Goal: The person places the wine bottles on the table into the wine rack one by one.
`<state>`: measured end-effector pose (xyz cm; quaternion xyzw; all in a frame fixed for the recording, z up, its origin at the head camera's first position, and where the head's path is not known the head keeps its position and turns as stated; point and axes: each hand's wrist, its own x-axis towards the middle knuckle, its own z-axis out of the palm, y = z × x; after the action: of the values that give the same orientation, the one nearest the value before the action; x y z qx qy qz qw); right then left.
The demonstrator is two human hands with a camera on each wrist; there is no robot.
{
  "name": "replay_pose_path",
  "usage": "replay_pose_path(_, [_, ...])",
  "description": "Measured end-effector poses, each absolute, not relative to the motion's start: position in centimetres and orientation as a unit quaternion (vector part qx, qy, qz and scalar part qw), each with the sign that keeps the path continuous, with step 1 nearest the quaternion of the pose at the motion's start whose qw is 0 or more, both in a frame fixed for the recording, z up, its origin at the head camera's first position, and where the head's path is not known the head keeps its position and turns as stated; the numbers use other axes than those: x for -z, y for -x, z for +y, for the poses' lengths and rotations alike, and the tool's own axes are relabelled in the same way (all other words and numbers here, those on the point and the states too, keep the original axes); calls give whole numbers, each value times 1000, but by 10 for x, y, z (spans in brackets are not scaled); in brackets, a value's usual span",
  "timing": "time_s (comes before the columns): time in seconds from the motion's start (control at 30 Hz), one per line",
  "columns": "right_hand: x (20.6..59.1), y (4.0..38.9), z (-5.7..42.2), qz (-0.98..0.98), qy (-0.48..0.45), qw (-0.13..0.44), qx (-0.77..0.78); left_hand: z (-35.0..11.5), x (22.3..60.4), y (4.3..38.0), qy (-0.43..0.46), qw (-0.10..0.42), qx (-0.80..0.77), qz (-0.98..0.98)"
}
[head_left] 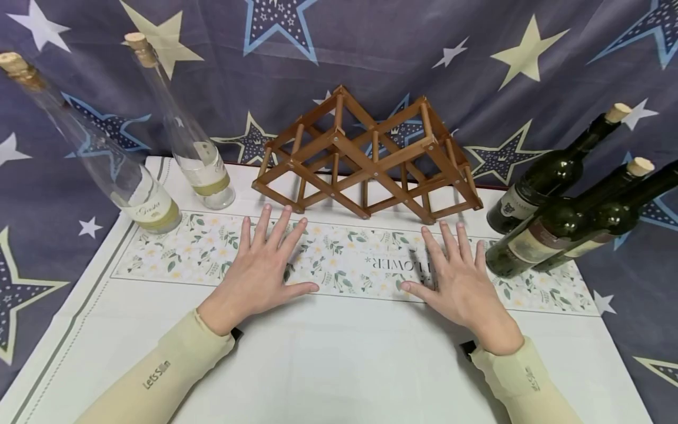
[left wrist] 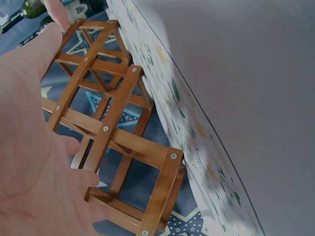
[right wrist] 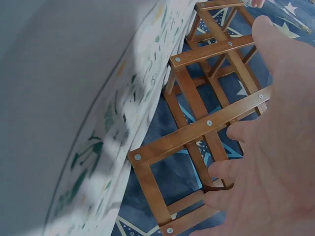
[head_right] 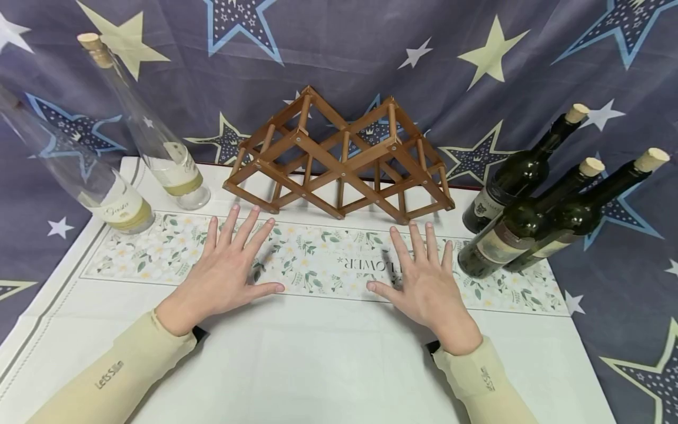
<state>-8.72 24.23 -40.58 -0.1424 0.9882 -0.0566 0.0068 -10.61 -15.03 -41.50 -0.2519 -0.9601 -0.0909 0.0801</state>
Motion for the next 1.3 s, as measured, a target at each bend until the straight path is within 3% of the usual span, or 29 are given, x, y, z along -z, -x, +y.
replay_pose_path(0.67, [381,79,252,986,138,-41,79,-149,411,107,258,97,95,-957])
replay_pose_path(1.3, [356,67,274,974,126,-146,119,-150,409,107,258,98,101,-956])
